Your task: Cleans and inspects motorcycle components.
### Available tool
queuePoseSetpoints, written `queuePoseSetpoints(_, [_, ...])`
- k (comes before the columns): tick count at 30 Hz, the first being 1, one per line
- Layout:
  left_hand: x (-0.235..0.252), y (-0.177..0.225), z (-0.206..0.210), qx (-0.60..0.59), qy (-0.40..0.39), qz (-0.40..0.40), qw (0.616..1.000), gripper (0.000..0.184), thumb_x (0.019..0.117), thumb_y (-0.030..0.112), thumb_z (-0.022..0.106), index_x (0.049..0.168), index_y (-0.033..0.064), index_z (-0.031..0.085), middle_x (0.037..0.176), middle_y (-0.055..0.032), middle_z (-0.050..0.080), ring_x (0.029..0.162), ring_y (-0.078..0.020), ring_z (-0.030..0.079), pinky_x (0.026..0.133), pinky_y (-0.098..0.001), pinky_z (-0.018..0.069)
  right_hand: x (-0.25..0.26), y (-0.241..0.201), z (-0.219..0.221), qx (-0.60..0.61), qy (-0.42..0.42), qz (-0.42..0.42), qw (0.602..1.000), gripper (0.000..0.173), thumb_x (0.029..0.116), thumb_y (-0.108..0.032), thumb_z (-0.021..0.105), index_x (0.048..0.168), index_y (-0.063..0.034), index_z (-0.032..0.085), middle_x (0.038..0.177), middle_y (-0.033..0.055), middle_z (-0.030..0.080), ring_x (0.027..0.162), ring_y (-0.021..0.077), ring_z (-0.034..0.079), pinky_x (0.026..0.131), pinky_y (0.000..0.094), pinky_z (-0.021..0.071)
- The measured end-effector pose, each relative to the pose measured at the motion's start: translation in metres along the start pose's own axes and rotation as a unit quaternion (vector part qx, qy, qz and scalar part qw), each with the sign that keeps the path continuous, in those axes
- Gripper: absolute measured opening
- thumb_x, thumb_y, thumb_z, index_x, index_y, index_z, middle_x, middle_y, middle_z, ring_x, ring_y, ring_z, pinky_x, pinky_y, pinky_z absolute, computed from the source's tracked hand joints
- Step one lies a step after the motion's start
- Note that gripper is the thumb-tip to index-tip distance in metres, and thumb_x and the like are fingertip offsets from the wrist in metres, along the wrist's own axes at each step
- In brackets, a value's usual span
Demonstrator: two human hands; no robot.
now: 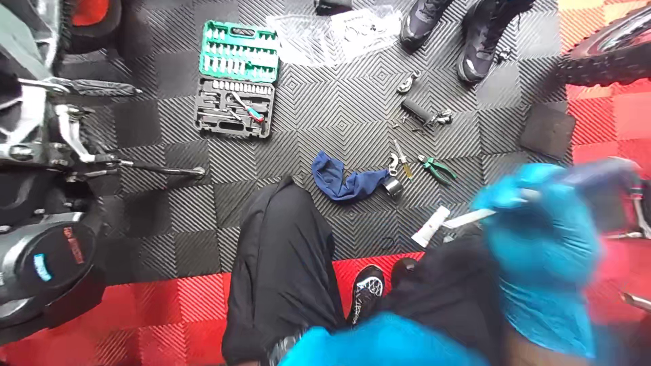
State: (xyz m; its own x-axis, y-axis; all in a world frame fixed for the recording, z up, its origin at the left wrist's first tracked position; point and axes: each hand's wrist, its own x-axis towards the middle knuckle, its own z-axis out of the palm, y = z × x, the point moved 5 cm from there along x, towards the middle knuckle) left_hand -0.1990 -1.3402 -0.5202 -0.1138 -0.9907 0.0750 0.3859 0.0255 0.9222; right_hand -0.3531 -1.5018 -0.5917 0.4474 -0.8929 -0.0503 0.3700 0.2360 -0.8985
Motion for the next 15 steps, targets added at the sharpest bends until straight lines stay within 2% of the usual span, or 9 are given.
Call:
queuePoseSetpoints(2, [0.008,-0.024,-0.036,0.087,0.026,-0.023,0.996,0.052,0.1099,0.044,0.037,0.125,0.0006,0.062,0.102,-0.0039,0.065,0.089,-0.0069,0.060,0.078,-0.0231,0.0536,0.013,0.034,-0.005,-0.243,-0.051,0.070,0.966,0.013,0.0989,-0.014,0.065,0.107,-0.0033,0.066,0.090,0.0057,0.075,0.077,0.0172,0.073,0.072,0.0364,0.0649])
queuePoseSetpoints(4, [0.014,-0.033,-0.091,0.167,0.079,-0.038,0.982,0.053,0.1100,0.042,0.040,0.141,0.0011,0.053,0.112,-0.0039,0.064,0.094,-0.0113,0.062,0.080,-0.0283,0.0565,0.024,0.105,-0.012,-0.487,-0.171,0.253,0.818,0.031,0.0971,-0.031,0.068,0.112,-0.0049,0.067,0.095,0.0065,0.073,0.084,0.0188,0.073,0.081,0.0422,0.0621])
queuePoseSetpoints(6, [0.018,-0.028,-0.135,0.141,0.123,-0.032,0.982,0.049,0.1106,0.036,0.040,0.149,0.0049,0.047,0.115,-0.0054,0.064,0.097,-0.0156,0.064,0.086,-0.0323,0.0570,0.011,0.191,-0.026,-0.564,-0.294,0.401,0.659,0.037,0.0944,-0.033,0.071,0.112,-0.0002,0.068,0.101,0.0195,0.070,0.091,0.0348,0.070,0.085,0.0591,0.0552])
queuePoseSetpoints(8, [0.020,-0.023,-0.155,0.054,0.142,-0.015,0.988,0.047,0.1115,0.029,0.038,0.152,0.0064,0.043,0.121,-0.0089,0.063,0.103,-0.0191,0.064,0.094,-0.0352,0.0561,-0.015,0.251,-0.047,-0.621,-0.366,0.461,0.518,0.036,0.0909,-0.031,0.074,0.105,0.0021,0.068,0.101,0.0243,0.069,0.094,0.0413,0.068,0.082,0.0635,0.0528])
queuePoseSetpoints(9, [0.018,-0.023,-0.158,0.009,0.150,-0.006,0.989,0.046,0.1116,0.027,0.036,0.152,0.0059,0.042,0.123,-0.0100,0.062,0.105,-0.0201,0.064,0.095,-0.0360,0.0557,-0.020,0.265,-0.052,-0.650,-0.372,0.461,0.477,0.037,0.0907,-0.030,0.074,0.105,0.0031,0.068,0.107,0.0253,0.068,0.101,0.0429,0.067,0.085,0.0643,0.0520])
queuePoseSetpoints(10, [0.014,-0.023,-0.158,-0.037,0.163,0.000,0.986,0.045,0.1113,0.026,0.035,0.150,0.0046,0.044,0.122,-0.0107,0.063,0.104,-0.0204,0.065,0.095,-0.0360,0.0556,-0.019,0.269,-0.050,-0.683,-0.353,0.430,0.474,0.038,0.0906,-0.029,0.074,0.107,0.0040,0.069,0.112,0.0256,0.068,0.107,0.0439,0.066,0.088,0.0647,0.0519])
queuePoseSetpoints(13, [-0.006,-0.029,-0.147,-0.149,0.213,-0.013,0.966,0.048,0.1109,0.031,0.026,0.138,0.0035,0.056,0.107,-0.0086,0.067,0.088,-0.0157,0.065,0.078,-0.0288,0.0568,0.008,0.279,-0.025,-0.743,-0.296,0.224,0.557,0.042,0.0901,-0.012,0.073,0.129,0.0008,0.061,0.123,0.0268,0.064,0.115,0.0464,0.062,0.092,0.0634,0.0517])
queuePoseSetpoints(14, [-0.009,-0.029,-0.143,-0.171,0.220,-0.018,0.960,0.051,0.1106,0.032,0.024,0.134,0.0034,0.060,0.101,-0.0078,0.068,0.081,-0.0139,0.064,0.071,-0.0265,0.0558,0.019,0.290,-0.020,-0.748,-0.304,0.161,0.568,0.045,0.0884,-0.004,0.071,0.132,-0.0013,0.061,0.126,0.0274,0.062,0.118,0.0479,0.060,0.093,0.0641,0.0502])
queuePoseSetpoints(15, [-0.010,-0.029,-0.139,-0.193,0.223,-0.024,0.955,0.054,0.1105,0.034,0.023,0.130,0.0032,0.062,0.096,-0.0076,0.067,0.075,-0.0131,0.063,0.065,-0.0254,0.0540,0.024,0.302,-0.021,-0.752,-0.314,0.117,0.568,0.040,0.0878,0.003,0.065,0.127,-0.0028,0.066,0.127,0.0268,0.062,0.118,0.0484,0.058,0.092,0.0647,0.0498])
